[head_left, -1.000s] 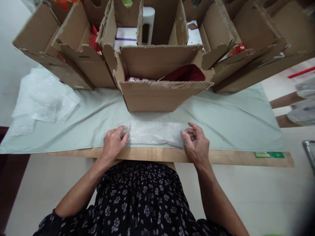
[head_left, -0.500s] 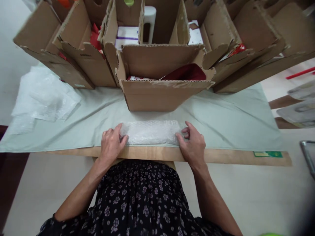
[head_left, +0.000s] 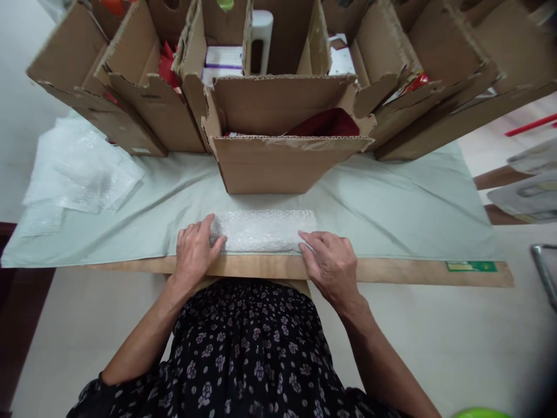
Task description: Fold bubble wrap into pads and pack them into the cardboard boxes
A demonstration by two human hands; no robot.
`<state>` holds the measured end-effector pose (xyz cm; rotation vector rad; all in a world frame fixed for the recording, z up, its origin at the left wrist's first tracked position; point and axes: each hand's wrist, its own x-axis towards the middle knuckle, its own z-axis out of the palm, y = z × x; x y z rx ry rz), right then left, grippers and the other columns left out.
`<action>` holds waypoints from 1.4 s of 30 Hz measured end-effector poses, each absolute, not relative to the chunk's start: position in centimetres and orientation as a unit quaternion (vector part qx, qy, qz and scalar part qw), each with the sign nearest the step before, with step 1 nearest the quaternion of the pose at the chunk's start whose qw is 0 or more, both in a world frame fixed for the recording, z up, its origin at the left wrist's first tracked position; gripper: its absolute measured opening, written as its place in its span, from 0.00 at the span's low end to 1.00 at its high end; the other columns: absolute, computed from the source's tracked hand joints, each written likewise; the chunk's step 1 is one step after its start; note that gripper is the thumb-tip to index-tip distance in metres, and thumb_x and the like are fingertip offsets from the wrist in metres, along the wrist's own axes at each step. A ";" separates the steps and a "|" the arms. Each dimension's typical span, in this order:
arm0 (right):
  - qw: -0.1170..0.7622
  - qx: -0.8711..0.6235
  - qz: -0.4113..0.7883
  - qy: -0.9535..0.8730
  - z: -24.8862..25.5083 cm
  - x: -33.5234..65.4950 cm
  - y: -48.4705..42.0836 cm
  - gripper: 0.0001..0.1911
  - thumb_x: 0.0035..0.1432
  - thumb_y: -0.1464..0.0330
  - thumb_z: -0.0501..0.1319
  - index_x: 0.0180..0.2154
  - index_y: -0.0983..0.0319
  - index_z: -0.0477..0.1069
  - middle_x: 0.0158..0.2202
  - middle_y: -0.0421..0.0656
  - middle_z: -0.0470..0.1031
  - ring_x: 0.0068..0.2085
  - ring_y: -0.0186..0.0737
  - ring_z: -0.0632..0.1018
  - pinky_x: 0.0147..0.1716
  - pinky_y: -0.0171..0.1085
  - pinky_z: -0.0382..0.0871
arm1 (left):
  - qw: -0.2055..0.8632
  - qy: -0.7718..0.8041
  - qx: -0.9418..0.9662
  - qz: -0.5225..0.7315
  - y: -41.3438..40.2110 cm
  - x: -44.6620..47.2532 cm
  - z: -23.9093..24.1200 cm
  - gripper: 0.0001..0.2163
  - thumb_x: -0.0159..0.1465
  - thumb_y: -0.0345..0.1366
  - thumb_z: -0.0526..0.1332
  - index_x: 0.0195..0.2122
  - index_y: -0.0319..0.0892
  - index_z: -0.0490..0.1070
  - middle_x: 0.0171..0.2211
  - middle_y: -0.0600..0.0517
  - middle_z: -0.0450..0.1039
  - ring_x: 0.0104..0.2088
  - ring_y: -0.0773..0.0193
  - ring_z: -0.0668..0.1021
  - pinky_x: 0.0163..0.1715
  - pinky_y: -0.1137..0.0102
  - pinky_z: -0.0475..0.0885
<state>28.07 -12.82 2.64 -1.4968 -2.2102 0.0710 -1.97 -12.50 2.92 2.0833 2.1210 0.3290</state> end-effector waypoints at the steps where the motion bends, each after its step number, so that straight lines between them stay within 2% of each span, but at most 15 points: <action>1: 0.226 -0.529 0.042 -0.817 2.6 27.9 -12.9 0.13 0.72 0.68 0.57 0.49 0.56 0.80 0.40 0.45 0.81 0.41 0.43 0.76 0.42 0.44 0.63 | 0.072 0.708 0.694 0.106 -12.5 -2.0 3.1 0.21 0.67 0.39 0.62 0.61 0.41 0.69 0.39 0.45 0.80 0.43 0.49 0.80 0.46 0.56 0.72; 5: 0.205 -0.494 0.108 -0.838 2.2 28.3 -12.5 0.13 0.72 0.67 0.56 0.42 0.57 0.81 0.38 0.44 0.82 0.39 0.43 0.76 0.40 0.44 0.62 | 0.063 0.713 0.695 0.070 -12.7 -2.1 3.7 0.20 0.67 0.39 0.62 0.59 0.40 0.70 0.40 0.43 0.80 0.43 0.47 0.80 0.45 0.56 0.73; 9: 0.242 -0.558 0.095 -0.788 2.0 30.9 -9.8 0.14 0.71 0.64 0.56 0.49 0.59 0.79 0.44 0.47 0.82 0.44 0.47 0.79 0.44 0.46 0.66 | 0.057 0.713 0.697 0.051 -12.9 -2.6 3.8 0.15 0.67 0.42 0.63 0.52 0.41 0.73 0.39 0.43 0.79 0.42 0.46 0.80 0.42 0.56 0.74; 14: 0.157 -0.574 0.074 -0.800 1.1 31.5 -5.1 0.23 0.61 0.58 0.64 0.55 0.62 0.77 0.54 0.53 0.79 0.49 0.58 0.77 0.46 0.51 0.68 | 0.063 0.724 0.684 0.063 -12.6 -2.9 3.3 0.09 0.64 0.42 0.65 0.40 0.43 0.76 0.36 0.45 0.79 0.40 0.48 0.80 0.41 0.58 0.74; 17: 0.137 -0.548 0.077 -0.821 0.5 30.3 -4.3 0.15 0.60 0.61 0.64 0.44 0.61 0.80 0.55 0.53 0.79 0.48 0.58 0.76 0.45 0.51 0.67 | 0.071 0.712 0.696 0.060 -12.5 -2.7 3.1 0.06 0.65 0.40 0.63 0.33 0.44 0.74 0.33 0.46 0.78 0.38 0.51 0.78 0.40 0.59 0.73; 20: 0.170 -0.541 0.104 -0.817 0.5 29.4 -5.1 0.07 0.59 0.66 0.62 0.34 0.60 0.77 0.53 0.51 0.80 0.48 0.56 0.76 0.44 0.50 0.67 | 0.071 0.704 0.702 0.081 -12.6 -2.2 2.9 0.06 0.64 0.37 0.61 0.29 0.45 0.72 0.32 0.47 0.76 0.37 0.53 0.77 0.40 0.60 0.73; 23: 0.213 -0.553 0.179 -0.785 1.2 29.3 -6.4 0.04 0.58 0.67 0.60 0.33 0.59 0.73 0.45 0.49 0.82 0.44 0.51 0.78 0.44 0.48 0.69 | 0.085 0.714 0.686 0.110 -12.7 -2.0 2.9 0.05 0.62 0.33 0.60 0.28 0.45 0.70 0.32 0.48 0.76 0.35 0.55 0.77 0.39 0.62 0.72; 25: 0.248 -0.567 0.248 -0.745 1.9 29.3 -7.4 0.05 0.59 0.66 0.60 0.36 0.59 0.72 0.38 0.46 0.80 0.39 0.45 0.78 0.41 0.44 0.71 | 0.120 0.730 0.663 0.116 -12.6 -2.2 3.1 0.04 0.61 0.33 0.60 0.29 0.46 0.69 0.30 0.50 0.76 0.32 0.58 0.77 0.37 0.64 0.71; 27: 0.284 -0.575 0.314 -0.700 2.7 29.3 -8.7 0.10 0.60 0.63 0.62 0.43 0.59 0.73 0.34 0.43 0.78 0.34 0.42 0.77 0.36 0.41 0.72 | 0.167 0.743 0.636 0.121 -12.4 -2.8 3.5 0.01 0.62 0.33 0.60 0.33 0.46 0.70 0.28 0.52 0.76 0.30 0.59 0.77 0.34 0.66 0.70; 30: 0.311 -0.558 0.403 -0.655 3.4 29.0 -11.5 0.27 0.62 0.62 0.63 0.61 0.60 0.67 0.34 0.41 0.79 0.32 0.41 0.78 0.33 0.40 0.76 | 0.179 0.740 0.631 0.151 -11.6 -3.7 4.3 0.10 0.63 0.34 0.60 0.45 0.45 0.73 0.32 0.52 0.79 0.33 0.57 0.80 0.35 0.65 0.72; 32: 0.310 -0.552 0.422 -0.649 3.4 28.7 -14.0 0.34 0.64 0.62 0.63 0.69 0.59 0.60 0.40 0.44 0.81 0.35 0.43 0.81 0.36 0.42 0.79 | 0.145 0.713 0.664 0.169 -10.5 -3.7 4.6 0.14 0.64 0.33 0.59 0.51 0.44 0.73 0.39 0.49 0.81 0.39 0.55 0.82 0.41 0.64 0.74; 35: 0.309 -0.572 0.371 -0.663 2.6 28.0 -18.1 0.35 0.66 0.63 0.63 0.71 0.56 0.59 0.58 0.51 0.78 0.51 0.49 0.83 0.47 0.46 0.82 | 0.103 0.642 0.745 0.151 -8.1 -2.1 4.3 0.13 0.66 0.29 0.56 0.50 0.42 0.75 0.45 0.45 0.82 0.46 0.53 0.82 0.49 0.60 0.73; 37: 0.312 -0.585 0.359 -0.657 1.8 27.5 -20.5 0.35 0.67 0.63 0.63 0.72 0.57 0.58 0.63 0.53 0.75 0.55 0.51 0.82 0.49 0.47 0.82 | 0.092 0.585 0.796 0.122 -6.4 -0.2 3.6 0.13 0.66 0.27 0.55 0.47 0.41 0.77 0.44 0.43 0.82 0.47 0.51 0.81 0.50 0.59 0.72; 40: 0.315 -0.617 0.397 -0.602 0.7 26.9 -23.0 0.37 0.68 0.61 0.61 0.74 0.60 0.55 0.53 0.53 0.81 0.46 0.49 0.85 0.44 0.46 0.83 | 0.073 0.528 0.836 0.128 -4.7 2.6 2.3 0.12 0.67 0.27 0.57 0.46 0.40 0.78 0.40 0.43 0.81 0.45 0.51 0.80 0.49 0.58 0.72; 42: 0.312 -0.639 0.425 -0.560 0.3 26.5 -23.8 0.39 0.67 0.59 0.62 0.74 0.62 0.55 0.48 0.52 0.83 0.42 0.47 0.85 0.45 0.45 0.82 | 0.042 0.521 0.831 0.190 -4.9 3.7 1.9 0.13 0.67 0.29 0.59 0.51 0.40 0.77 0.45 0.42 0.80 0.48 0.49 0.79 0.51 0.55 0.72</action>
